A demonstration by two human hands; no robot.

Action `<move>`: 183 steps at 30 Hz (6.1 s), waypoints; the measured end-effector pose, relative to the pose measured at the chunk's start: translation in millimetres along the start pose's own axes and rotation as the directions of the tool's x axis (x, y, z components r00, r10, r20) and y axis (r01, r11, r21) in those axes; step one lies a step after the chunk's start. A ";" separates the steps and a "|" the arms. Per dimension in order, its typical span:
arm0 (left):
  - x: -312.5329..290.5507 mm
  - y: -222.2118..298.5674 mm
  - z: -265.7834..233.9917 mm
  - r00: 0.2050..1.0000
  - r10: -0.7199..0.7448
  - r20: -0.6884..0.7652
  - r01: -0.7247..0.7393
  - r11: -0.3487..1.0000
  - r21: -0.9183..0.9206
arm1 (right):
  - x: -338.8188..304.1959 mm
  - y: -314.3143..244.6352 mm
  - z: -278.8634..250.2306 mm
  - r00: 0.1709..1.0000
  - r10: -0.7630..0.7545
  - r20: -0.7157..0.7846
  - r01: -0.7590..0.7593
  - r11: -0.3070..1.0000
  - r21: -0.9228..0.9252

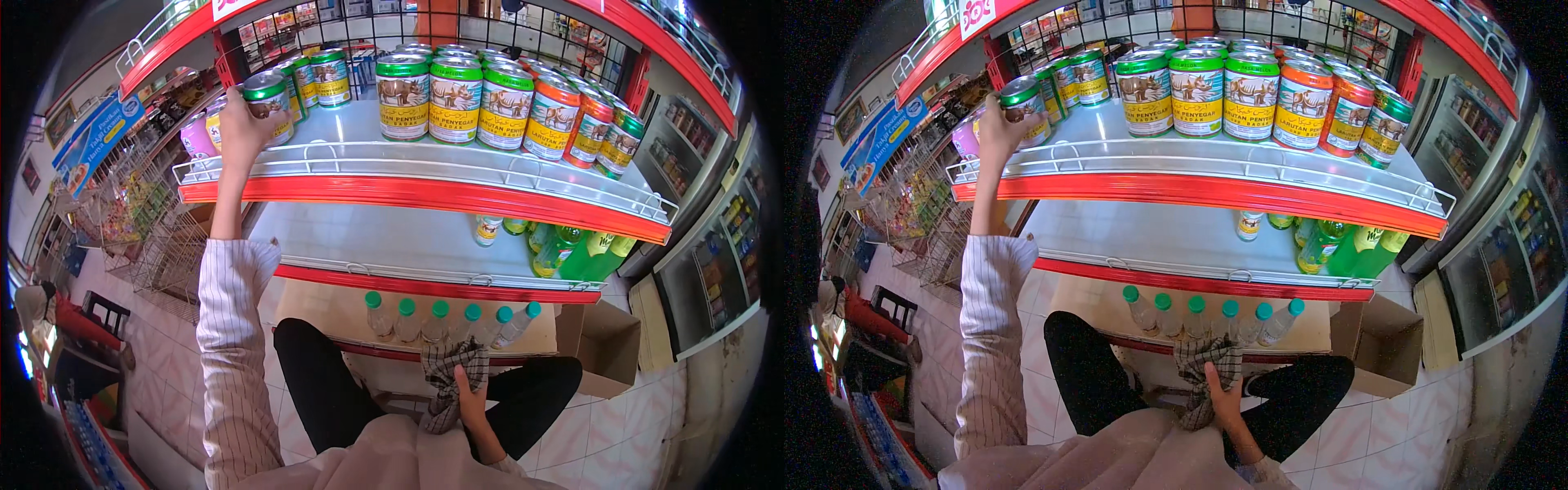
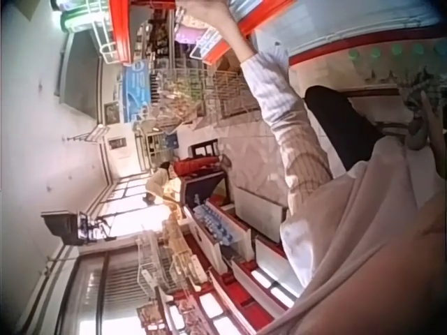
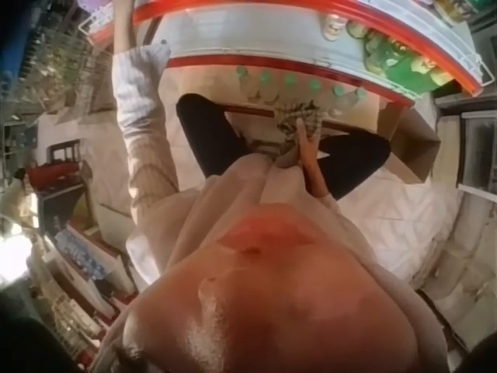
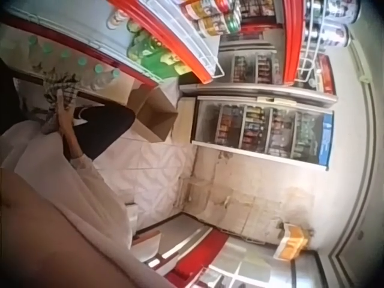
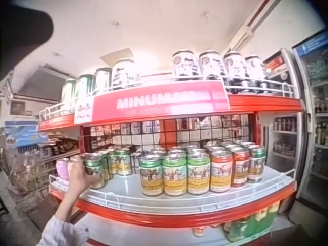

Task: Cleaning and wiping drink cans on a shelf in a grocery store.

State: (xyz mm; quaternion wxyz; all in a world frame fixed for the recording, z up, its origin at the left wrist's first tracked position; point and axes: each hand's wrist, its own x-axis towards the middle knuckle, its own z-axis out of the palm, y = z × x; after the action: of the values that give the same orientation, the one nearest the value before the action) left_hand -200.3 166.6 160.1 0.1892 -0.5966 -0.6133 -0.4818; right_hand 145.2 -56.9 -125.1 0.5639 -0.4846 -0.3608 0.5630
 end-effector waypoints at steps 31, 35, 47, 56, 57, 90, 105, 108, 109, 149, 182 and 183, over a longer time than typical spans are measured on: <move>-213.1 159.5 -42.9 0.855 0.286 0.433 0.133 0.686 -0.716 | 14.9 -201.3 69.9 0.314 -0.818 0.482 0.929 0.160 -0.334; -194.4 156.5 -38.7 0.781 0.450 0.434 0.139 0.552 -0.822 | 21.0 -174.8 67.1 0.196 -0.934 0.298 0.969 0.138 -0.203; -209.1 170.2 -25.3 0.926 0.258 0.275 0.245 0.143 -0.959 | 10.0 -123.4 41.7 0.971 -0.168 0.172 0.116 0.954 0.277; -221.1 170.3 -15.1 0.932 0.249 0.262 0.136 0.429 -0.893 | 1.4 -112.0 62.6 0.995 0.073 0.070 -0.096 0.898 0.430; -220.1 171.0 -12.9 0.937 0.260 0.235 0.132 0.359 -0.924 | 2.8 -109.6 62.4 0.995 0.073 0.073 -0.098 0.898 0.430; 79.8 38.3 149.3 0.937 0.039 0.347 0.039 0.976 -0.215 | 1.5 97.8 -60.1 0.997 -0.010 0.071 0.027 0.969 -0.246; 67.4 50.4 110.3 0.742 0.050 0.668 0.040 0.992 -0.118 | 13.2 103.9 -59.9 0.989 0.128 0.070 -0.100 0.944 -0.313; 59.9 55.7 126.7 0.850 0.103 0.517 -0.130 0.991 0.017 | 14.7 128.5 -71.6 0.988 0.156 -0.014 -0.148 0.901 -0.409; 62.6 41.3 133.2 0.854 0.086 0.514 -0.119 0.992 0.032 | 15.0 105.8 -60.8 0.983 0.183 0.015 -0.167 0.926 -0.339; 82.6 24.7 109.2 0.959 0.023 0.283 -0.100 0.960 0.262 | 8.1 70.1 -48.4 0.982 0.188 0.022 -0.176 0.947 -0.271; -218.9 178.2 -43.1 0.975 0.071 0.210 0.072 0.794 -0.603 | 20.3 -190.2 72.9 0.636 -0.720 0.278 0.772 0.596 -0.223; -220.7 175.2 -39.4 0.975 0.069 0.210 0.074 0.792 -0.607 | 22.9 -196.8 83.1 0.565 -0.714 0.413 0.825 0.480 -0.299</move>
State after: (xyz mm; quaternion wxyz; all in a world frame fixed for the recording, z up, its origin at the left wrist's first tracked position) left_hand -5.8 -17.7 64.2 -0.0835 -0.6746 -0.4427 -0.5848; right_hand 124.5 -2.3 81.7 0.5778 -0.3184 -0.7254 0.1962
